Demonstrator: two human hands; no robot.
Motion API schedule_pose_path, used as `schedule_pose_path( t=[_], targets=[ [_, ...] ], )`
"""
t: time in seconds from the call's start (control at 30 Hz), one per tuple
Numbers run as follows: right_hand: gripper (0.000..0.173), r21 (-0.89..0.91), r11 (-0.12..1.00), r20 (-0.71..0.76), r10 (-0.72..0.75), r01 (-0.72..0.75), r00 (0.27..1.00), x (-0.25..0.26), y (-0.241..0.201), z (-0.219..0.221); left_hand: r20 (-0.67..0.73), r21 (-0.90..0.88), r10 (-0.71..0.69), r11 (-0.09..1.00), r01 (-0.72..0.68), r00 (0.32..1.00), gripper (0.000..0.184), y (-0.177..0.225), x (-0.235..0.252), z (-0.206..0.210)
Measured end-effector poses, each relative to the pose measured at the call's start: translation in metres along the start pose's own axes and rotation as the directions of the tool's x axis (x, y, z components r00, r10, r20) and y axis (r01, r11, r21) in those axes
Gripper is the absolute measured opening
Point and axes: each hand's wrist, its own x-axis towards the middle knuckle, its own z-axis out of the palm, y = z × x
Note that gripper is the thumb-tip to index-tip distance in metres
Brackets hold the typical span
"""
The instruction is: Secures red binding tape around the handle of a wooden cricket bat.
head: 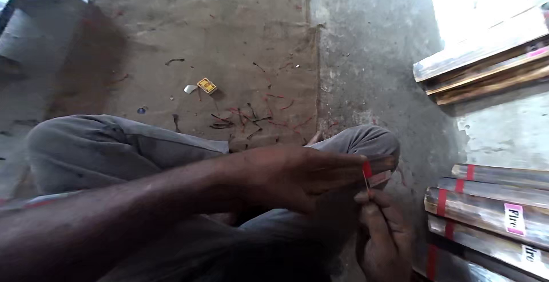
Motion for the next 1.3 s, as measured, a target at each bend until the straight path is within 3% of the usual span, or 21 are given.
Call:
schedule_pose_path(
  t=[0.1, 0.23, 0.3, 0.33, 0.37, 0.43, 0.5, 0.63, 0.73, 0.8, 0.93, 1.3],
  targets=[
    [0.022, -0.151, 0.989, 0.058, 0.017, -0.008, 0.998, 0.003, 0.01, -0.002, 0.033, -0.044, -0.109, 0.993, 0.111, 0.993, 0.095, -0.005, 0.009, -0.01],
    [0.031, -0.293, 0.954, 0.143, 0.114, -0.068, 0.983, -0.004, 0.035, -0.026, 0.073, -0.049, -0.118, 0.991, 0.122, 0.99, 0.094, -0.018, 0.018, -0.016],
    [0.03, -0.375, 0.924, -0.025, 0.066, -0.07, 0.998, -0.002, 0.035, -0.039, 0.092, -0.067, -0.114, 0.99, 0.12, 0.989, 0.094, -0.019, 0.018, -0.019],
    [0.037, -0.447, 0.893, -0.113, -0.001, -0.05, 0.994, 0.004, 0.033, -0.044, 0.097, -0.065, -0.114, 0.991, 0.121, 0.989, 0.094, -0.019, 0.018, -0.019],
    [0.055, -0.52, 0.854, -0.132, -0.05, -0.026, 0.99, 0.013, 0.031, -0.051, 0.098, -0.059, -0.113, 0.991, 0.12, 0.989, 0.094, -0.019, 0.018, -0.019],
    [0.085, -0.66, 0.747, -0.018, -0.12, 0.079, 0.993, 0.04, 0.032, -0.064, 0.086, -0.008, -0.131, 0.991, 0.133, 0.988, 0.095, -0.017, 0.018, -0.018],
    [0.092, -0.743, 0.635, 0.176, -0.124, 0.215, 0.977, 0.07, 0.035, -0.07, 0.081, 0.032, -0.141, 0.99, 0.138, 0.987, 0.095, -0.016, 0.018, -0.017],
    [0.072, -0.637, 0.666, 0.411, -0.132, 0.388, 0.902, 0.111, 0.045, -0.073, 0.074, 0.043, -0.162, 0.986, 0.159, 0.984, 0.094, -0.016, 0.013, -0.02],
    [0.049, -0.581, 0.697, 0.443, -0.162, 0.42, 0.882, 0.119, 0.048, -0.072, 0.069, -0.009, -0.162, 0.987, 0.163, 0.984, 0.095, -0.017, 0.013, -0.016],
    [0.043, -0.535, 0.726, 0.445, -0.192, 0.432, 0.874, 0.12, 0.048, -0.072, 0.085, -0.042, -0.162, 0.985, 0.166, 0.983, 0.094, -0.016, 0.013, -0.012],
    [0.041, -0.471, 0.766, 0.408, -0.25, 0.437, 0.878, 0.118, 0.054, -0.07, 0.078, -0.057, -0.142, 0.988, 0.147, 0.987, 0.092, -0.019, 0.014, -0.007],
    [0.066, -0.412, 0.82, 0.38, -0.243, 0.398, 0.893, 0.112, 0.053, -0.072, 0.1, -0.04, -0.159, 0.986, 0.164, 0.982, 0.094, -0.019, 0.013, -0.008]
  ],
)
